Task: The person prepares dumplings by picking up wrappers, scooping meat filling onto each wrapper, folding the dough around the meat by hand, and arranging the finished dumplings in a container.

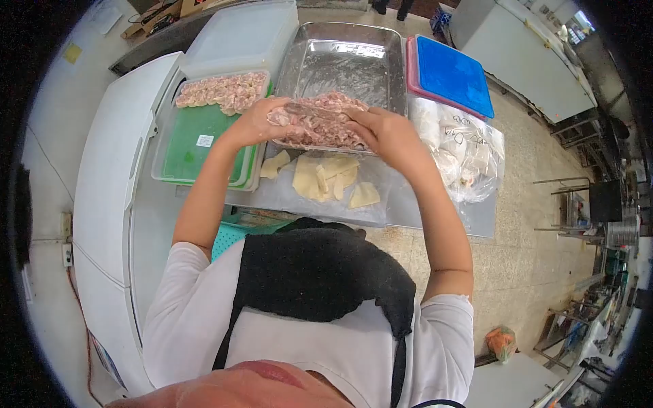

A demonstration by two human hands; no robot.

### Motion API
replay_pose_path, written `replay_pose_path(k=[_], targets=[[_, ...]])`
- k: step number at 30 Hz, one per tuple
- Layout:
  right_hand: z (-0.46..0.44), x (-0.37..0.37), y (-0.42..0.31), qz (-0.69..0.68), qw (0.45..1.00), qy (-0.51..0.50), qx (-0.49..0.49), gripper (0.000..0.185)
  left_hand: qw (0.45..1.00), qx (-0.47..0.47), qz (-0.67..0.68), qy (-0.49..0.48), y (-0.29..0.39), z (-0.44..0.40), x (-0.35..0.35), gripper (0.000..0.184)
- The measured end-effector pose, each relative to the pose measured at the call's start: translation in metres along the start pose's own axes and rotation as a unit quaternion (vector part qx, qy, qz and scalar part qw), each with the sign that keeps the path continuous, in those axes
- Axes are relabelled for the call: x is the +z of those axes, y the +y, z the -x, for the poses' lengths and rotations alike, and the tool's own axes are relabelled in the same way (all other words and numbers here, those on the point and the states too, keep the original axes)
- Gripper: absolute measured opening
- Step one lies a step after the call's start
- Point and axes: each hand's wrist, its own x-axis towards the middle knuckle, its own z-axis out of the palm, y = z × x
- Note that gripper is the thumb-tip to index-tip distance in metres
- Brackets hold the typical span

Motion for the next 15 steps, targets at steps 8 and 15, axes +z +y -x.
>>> replay_pose_path(k=[8, 15], targets=[[-0.007, 0.017, -0.058, 0.076, 0.997, 0.016, 0.022, 0.027, 0.992, -0.073, 0.033, -0.098, 0.002, 0.027, -0.046, 0.055], [-0.020, 0.084, -0.083, 0.031, 0.999, 0.017, -0.010, 0.034, 0.990, -0.087, 0.060, -0.093, -0.007, 0.058, -0.084, 0.060]])
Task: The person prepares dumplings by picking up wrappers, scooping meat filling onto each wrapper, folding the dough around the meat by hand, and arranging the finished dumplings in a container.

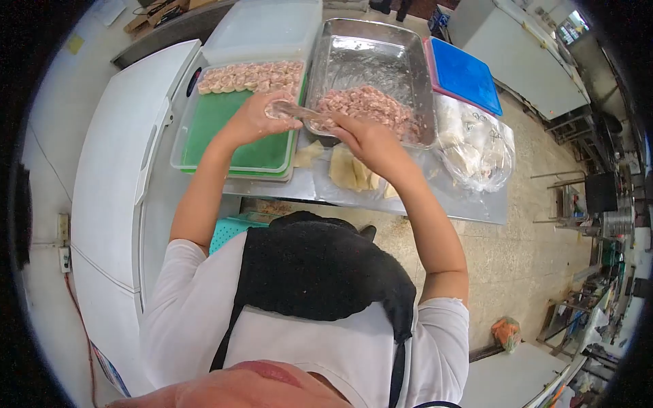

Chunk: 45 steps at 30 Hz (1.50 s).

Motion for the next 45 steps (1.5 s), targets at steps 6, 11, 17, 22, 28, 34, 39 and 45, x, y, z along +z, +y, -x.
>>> replay_pose_path(k=[6, 11, 17, 22, 28, 34, 39, 45], targets=[[0.036, -0.003, 0.015, -0.048, 0.990, 0.043, 0.129, 0.031, 0.994, -0.075, -0.063, 0.043, -0.097, 0.043, -0.045, 0.056], [0.114, 0.007, 0.065, -0.127, 0.939, 0.122, 0.296, 0.031, 0.962, -0.169, -0.193, 0.091, -0.156, 0.044, -0.063, 0.058], [0.144, -0.004, 0.058, -0.286, 0.868, 0.196, 0.356, 0.029, 0.964, -0.126, -0.155, 0.173, -0.157, 0.000, -0.033, 0.072], [0.149, -0.001, 0.069, -0.263, 0.875, 0.200, 0.354, 0.028, 0.960, -0.166, -0.195, 0.117, -0.137, -0.008, -0.020, 0.077], [0.152, -0.001, 0.107, -0.180, 0.925, 0.120, 0.314, 0.031, 0.939, -0.125, -0.302, 0.110, -0.161, -0.025, -0.016, 0.077], [0.106, -0.067, 0.150, 0.083, 0.961, -0.062, 0.256, 0.043, 0.903, -0.162, -0.391, 0.072, -0.061, -0.016, 0.001, 0.062], [0.040, -0.114, 0.198, 0.352, 0.915, -0.167, 0.107, 0.040, 0.993, -0.115, 0.037, -0.003, 0.046, -0.041, 0.119, 0.034], [0.005, -0.053, 0.243, 0.331, 0.938, -0.096, -0.031, 0.015, 0.972, -0.051, -0.226, -0.024, 0.001, -0.059, 0.272, 0.028]])
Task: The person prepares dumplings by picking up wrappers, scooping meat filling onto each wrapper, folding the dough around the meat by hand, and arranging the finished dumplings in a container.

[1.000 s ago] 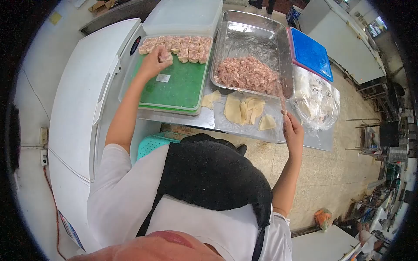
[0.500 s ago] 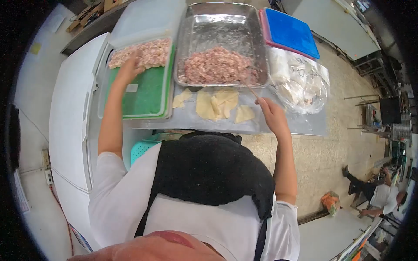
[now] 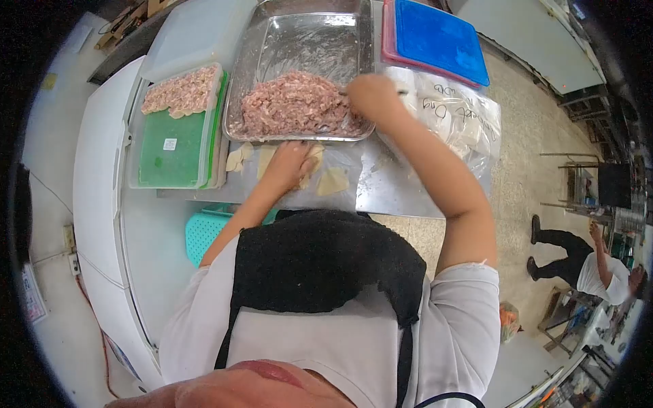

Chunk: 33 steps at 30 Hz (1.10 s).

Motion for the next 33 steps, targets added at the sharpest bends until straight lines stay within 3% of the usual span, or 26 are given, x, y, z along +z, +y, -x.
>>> replay_pose_path(k=[1, 3, 5, 7, 9, 11, 13, 15, 18, 19, 21, 22, 24, 25, 27, 31, 32, 33], targets=[[0.008, 0.005, -0.013, -0.006, 1.000, 0.011, -0.015, 0.014, 1.000, -0.006, 0.000, 0.001, 0.002, 0.000, 0.002, 0.028], [0.031, -0.019, -0.035, -0.042, 0.998, -0.025, -0.031, 0.015, 0.993, -0.023, 0.015, 0.111, 0.001, 0.010, 0.004, 0.025], [0.056, -0.026, -0.048, -0.046, 0.996, -0.052, -0.057, 0.016, 0.995, -0.052, 0.025, 0.084, -0.004, 0.020, -0.004, 0.021], [0.057, -0.030, -0.038, -0.047, 0.993, -0.073, -0.084, 0.017, 0.974, -0.091, 0.151, 0.141, 0.001, 0.029, -0.024, 0.023], [0.044, -0.045, -0.009, -0.057, 0.991, -0.100, -0.072, 0.017, 0.965, -0.115, 0.140, 0.190, -0.002, 0.040, -0.029, 0.024], [0.032, -0.061, 0.003, -0.071, 0.989, -0.123, -0.051, 0.017, 0.903, -0.158, 0.349, 0.193, 0.005, 0.043, -0.052, 0.024], [0.020, -0.050, 0.008, -0.070, 0.995, -0.047, -0.045, 0.016, 0.921, -0.141, 0.302, 0.202, 0.001, 0.043, -0.053, 0.024], [0.025, -0.014, -0.015, -0.058, 0.996, -0.017, -0.058, 0.014, 0.968, -0.165, 0.128, 0.137, 0.008, 0.040, -0.066, 0.026], [0.045, -0.018, -0.031, -0.096, 0.988, 0.002, -0.123, 0.013, 0.934, -0.236, 0.230, 0.136, 0.015, 0.036, -0.075, 0.027], [0.044, -0.030, -0.022, -0.098, 0.988, -0.002, -0.123, 0.013, 0.934, -0.238, 0.232, 0.133, 0.011, 0.039, -0.075, 0.027], [0.036, -0.070, -0.001, -0.044, 0.990, -0.121, -0.059, 0.013, 0.920, -0.207, 0.293, 0.161, -0.003, 0.044, -0.074, 0.023], [0.043, -0.061, 0.010, -0.021, 0.996, -0.054, -0.075, 0.014, 0.919, -0.207, 0.295, 0.162, -0.007, 0.046, -0.072, 0.023], [0.045, -0.040, -0.007, -0.026, 0.995, -0.076, -0.060, 0.014, 0.881, -0.204, 0.407, 0.129, -0.016, 0.052, -0.071, 0.021], [0.045, -0.035, -0.017, -0.033, 0.994, -0.096, -0.044, 0.014, 0.881, -0.202, 0.409, 0.130, -0.015, 0.051, -0.073, 0.021], [0.037, -0.032, -0.045, -0.081, 0.993, -0.054, -0.062, 0.014, 0.941, -0.130, 0.288, 0.122, -0.008, 0.049, -0.077, 0.019], [0.021, -0.017, -0.077, -0.079, 0.995, -0.037, -0.052, 0.016, 0.921, -0.136, 0.308, 0.197, -0.019, 0.057, -0.063, 0.024], [0.014, -0.021, -0.079, -0.120, 0.991, -0.044, -0.029, 0.017, 0.780, -0.171, 0.568, 0.198, -0.020, 0.056, -0.062, 0.028], [0.006, -0.027, -0.082, -0.160, 0.986, -0.051, -0.007, 0.018, 0.570, -0.190, 0.779, 0.182, -0.021, 0.056, -0.063, 0.032]])
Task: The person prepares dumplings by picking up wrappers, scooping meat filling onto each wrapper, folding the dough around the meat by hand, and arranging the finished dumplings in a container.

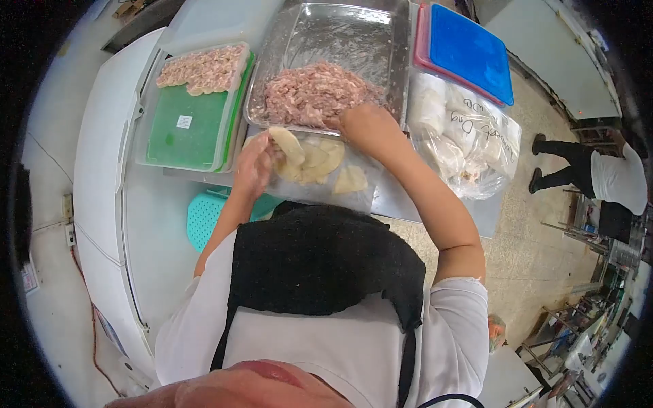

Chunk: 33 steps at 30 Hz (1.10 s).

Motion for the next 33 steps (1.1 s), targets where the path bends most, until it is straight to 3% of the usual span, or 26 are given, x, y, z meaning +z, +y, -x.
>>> replay_pose_path(k=[4, 6, 10, 12, 13, 15, 17, 19, 23, 26, 28, 29, 30, 32, 33], targets=[[-0.047, -0.001, -0.019, 0.065, 0.997, 0.031, -0.004, 0.016, 0.997, -0.037, -0.060, -0.010, -0.003, -0.004, -0.019, 0.035], [-0.069, 0.015, -0.028, 0.130, 0.980, 0.136, -0.070, 0.014, 0.987, -0.121, 0.104, -0.023, 0.001, -0.002, -0.023, 0.032], [-0.070, 0.044, -0.068, 0.124, 0.985, 0.075, -0.097, 0.011, 0.959, -0.182, 0.207, -0.072, 0.019, 0.011, -0.035, 0.033], [-0.063, 0.048, -0.078, 0.109, 0.984, 0.103, -0.094, 0.013, 0.987, -0.139, -0.034, -0.069, 0.019, 0.016, -0.045, 0.032], [-0.056, 0.039, -0.082, 0.103, 0.984, 0.096, -0.107, 0.014, 0.988, -0.136, -0.029, -0.070, 0.023, 0.018, -0.049, 0.032], [-0.050, 0.016, -0.077, 0.119, 0.983, 0.071, -0.117, 0.013, 0.960, -0.133, -0.220, -0.110, 0.036, 0.021, -0.056, 0.029], [-0.053, -0.021, -0.075, 0.136, 0.981, 0.046, -0.129, 0.013, 0.950, -0.095, -0.266, -0.131, 0.048, 0.022, -0.056, 0.028], [-0.059, -0.058, -0.078, 0.213, 0.976, -0.022, -0.041, 0.013, 0.938, -0.060, -0.308, -0.148, 0.050, 0.022, -0.062, 0.028], [-0.075, -0.027, -0.066, 0.255, 0.965, 0.015, -0.058, 0.013, 0.892, -0.012, -0.398, -0.214, 0.040, 0.011, -0.083, 0.026], [-0.068, 0.021, -0.067, 0.196, 0.973, 0.020, -0.116, 0.014, 0.892, 0.024, -0.400, -0.211, 0.032, 0.012, -0.084, 0.025], [-0.057, 0.025, -0.075, 0.118, 0.992, 0.003, -0.052, 0.014, 0.909, 0.028, -0.375, -0.181, 0.030, 0.012, -0.081, 0.025], [-0.056, 0.022, -0.076, 0.106, 0.992, -0.069, -0.009, 0.020, 0.903, 0.031, -0.389, -0.176, 0.031, 0.011, -0.080, 0.025], [-0.054, 0.023, -0.072, 0.107, 0.992, -0.069, -0.010, 0.020, 0.898, 0.035, -0.404, -0.172, 0.032, 0.010, -0.079, 0.025], [-0.048, 0.025, -0.056, -0.107, 0.993, -0.032, 0.038, 0.032, 0.904, 0.011, -0.397, -0.160, 0.028, 0.008, -0.078, 0.026], [-0.046, 0.022, -0.048, -0.107, 0.993, -0.031, 0.036, 0.032, 0.909, -0.013, -0.389, -0.149, 0.025, 0.007, -0.077, 0.027]])
